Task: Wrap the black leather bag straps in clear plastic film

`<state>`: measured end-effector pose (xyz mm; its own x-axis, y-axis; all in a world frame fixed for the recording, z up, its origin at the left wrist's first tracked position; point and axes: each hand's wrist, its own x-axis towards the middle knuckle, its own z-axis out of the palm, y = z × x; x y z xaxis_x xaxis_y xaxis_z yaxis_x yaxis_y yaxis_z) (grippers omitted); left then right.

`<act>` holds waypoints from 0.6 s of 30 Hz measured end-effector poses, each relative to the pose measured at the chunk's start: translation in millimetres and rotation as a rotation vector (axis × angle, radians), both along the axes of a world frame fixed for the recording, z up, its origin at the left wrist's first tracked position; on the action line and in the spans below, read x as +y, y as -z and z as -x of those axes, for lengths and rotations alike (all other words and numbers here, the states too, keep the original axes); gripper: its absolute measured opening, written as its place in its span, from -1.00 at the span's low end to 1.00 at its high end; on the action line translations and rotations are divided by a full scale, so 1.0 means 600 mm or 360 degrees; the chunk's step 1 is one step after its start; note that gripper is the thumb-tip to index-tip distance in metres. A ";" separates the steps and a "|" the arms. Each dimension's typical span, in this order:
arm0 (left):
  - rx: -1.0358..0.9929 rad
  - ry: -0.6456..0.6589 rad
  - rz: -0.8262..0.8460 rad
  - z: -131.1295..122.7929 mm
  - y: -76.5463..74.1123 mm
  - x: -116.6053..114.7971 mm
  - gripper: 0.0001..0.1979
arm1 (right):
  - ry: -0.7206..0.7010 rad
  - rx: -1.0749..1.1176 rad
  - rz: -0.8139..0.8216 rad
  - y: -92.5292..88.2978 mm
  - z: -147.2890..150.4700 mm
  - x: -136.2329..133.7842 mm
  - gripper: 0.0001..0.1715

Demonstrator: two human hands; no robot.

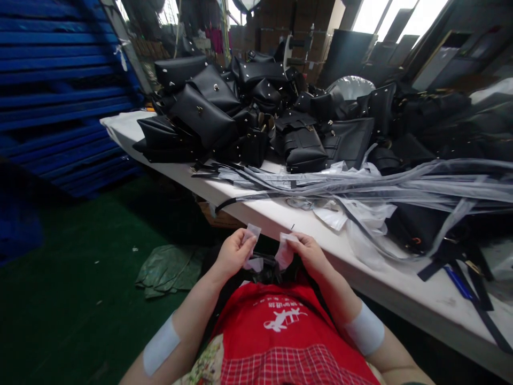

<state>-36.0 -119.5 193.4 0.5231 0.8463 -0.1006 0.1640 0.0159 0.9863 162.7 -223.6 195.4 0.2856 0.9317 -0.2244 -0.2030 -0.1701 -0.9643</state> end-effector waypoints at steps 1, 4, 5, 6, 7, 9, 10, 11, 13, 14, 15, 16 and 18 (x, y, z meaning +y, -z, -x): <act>0.0050 -0.0065 -0.0112 -0.003 -0.001 -0.001 -0.79 | -0.0054 0.0003 0.0028 0.002 0.002 -0.001 -0.57; 0.0082 -0.0124 -0.0303 -0.011 -0.003 -0.007 -0.76 | -0.0101 0.0140 0.0129 0.013 0.012 -0.001 -0.54; 0.0064 -0.0075 -0.0311 -0.014 -0.003 -0.009 -0.69 | -0.0097 0.0204 0.0159 0.018 0.015 0.000 -0.54; 0.0049 -0.0013 -0.0321 -0.017 -0.004 -0.011 -0.59 | -0.0089 0.0266 0.0186 0.021 0.018 0.001 -0.54; 0.0048 0.0047 -0.0345 -0.019 -0.004 -0.013 -0.50 | -0.0085 0.0324 0.0209 0.024 0.020 0.001 -0.54; 0.0086 0.0151 -0.0440 -0.022 -0.005 -0.013 -0.44 | -0.0076 0.0403 0.0231 0.027 0.022 0.002 -0.55; 0.0114 0.0190 -0.0499 -0.024 -0.006 -0.012 -0.48 | -0.0071 0.0412 0.0227 0.028 0.023 0.001 -0.55; 0.0139 0.0231 -0.0550 -0.025 -0.007 -0.010 -0.57 | -0.0070 0.0398 0.0215 0.027 0.024 0.001 -0.55; 0.0161 0.0307 -0.0609 -0.028 -0.008 -0.006 -0.68 | -0.0074 0.0302 0.0178 0.025 0.024 0.000 -0.54; 0.0162 0.0335 -0.0623 -0.029 -0.009 -0.005 -0.69 | -0.0079 0.0236 0.0164 0.023 0.025 0.000 -0.53; 0.0157 0.0350 -0.0625 -0.030 -0.009 -0.004 -0.70 | -0.0089 0.0165 0.0155 0.022 0.024 0.000 -0.52; 0.0147 0.0360 -0.0617 -0.032 -0.010 -0.004 -0.70 | -0.0101 0.0086 0.0149 0.021 0.024 0.000 -0.51; 0.0097 0.0373 -0.0598 -0.036 -0.011 -0.006 -0.72 | -0.0112 -0.0079 0.0133 0.020 0.024 0.000 -0.50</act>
